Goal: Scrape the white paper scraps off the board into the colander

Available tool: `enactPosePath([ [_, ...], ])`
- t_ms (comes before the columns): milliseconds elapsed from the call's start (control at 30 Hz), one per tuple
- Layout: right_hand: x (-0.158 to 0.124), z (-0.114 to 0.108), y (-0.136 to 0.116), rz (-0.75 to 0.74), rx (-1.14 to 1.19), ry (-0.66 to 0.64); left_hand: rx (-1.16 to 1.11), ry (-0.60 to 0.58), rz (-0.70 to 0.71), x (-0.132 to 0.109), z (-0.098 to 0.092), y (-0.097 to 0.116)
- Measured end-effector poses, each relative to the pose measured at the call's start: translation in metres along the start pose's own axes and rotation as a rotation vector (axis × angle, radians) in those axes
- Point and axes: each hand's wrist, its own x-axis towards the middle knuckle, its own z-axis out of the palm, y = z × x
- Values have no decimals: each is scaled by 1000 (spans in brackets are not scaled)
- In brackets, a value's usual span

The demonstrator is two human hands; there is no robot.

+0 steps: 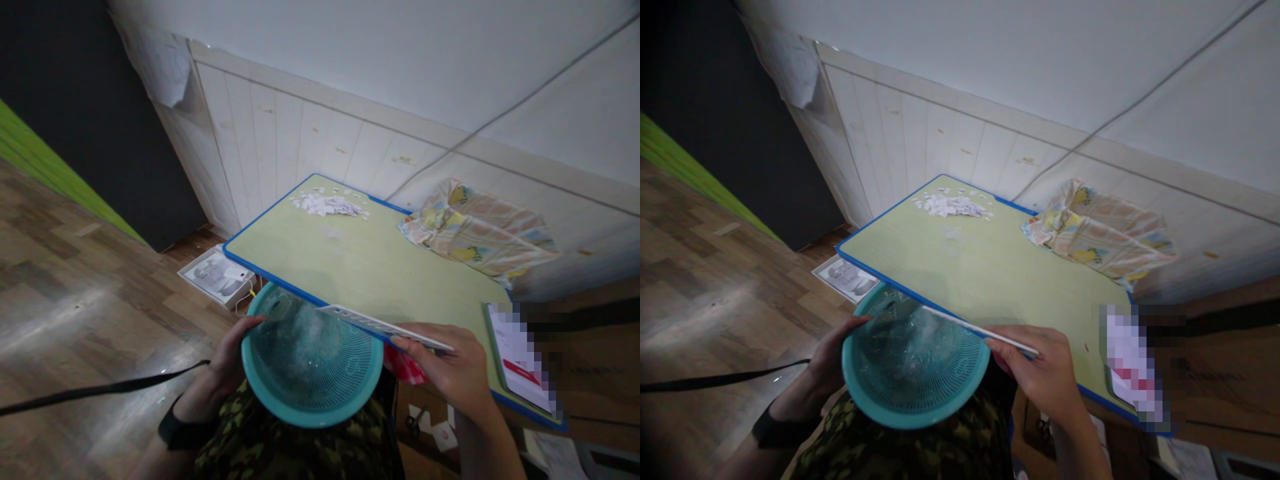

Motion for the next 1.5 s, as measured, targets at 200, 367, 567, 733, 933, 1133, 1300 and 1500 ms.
enactPosePath([
  [200,12,-4,11,35,-128,168,0,8,2,1,0,1],
  [367,52,1,43,171,-240,310,10,33,-12,1,-3,-1],
  [567,72,9,57,214,-139,175,22,50,-9,2,-1,0],
  [733,71,3,54,220,-134,173,-2,58,-22,0,2,2],
  [933,78,-4,63,227,-161,168,-23,55,-33,-1,3,2],
  [1133,74,-4,57,230,-120,142,4,53,-26,1,0,0],
  [1300,73,-4,55,246,-163,146,-4,44,-26,4,0,0],
  [1500,76,0,54,226,-155,149,-12,21,-17,6,-5,-2],
])
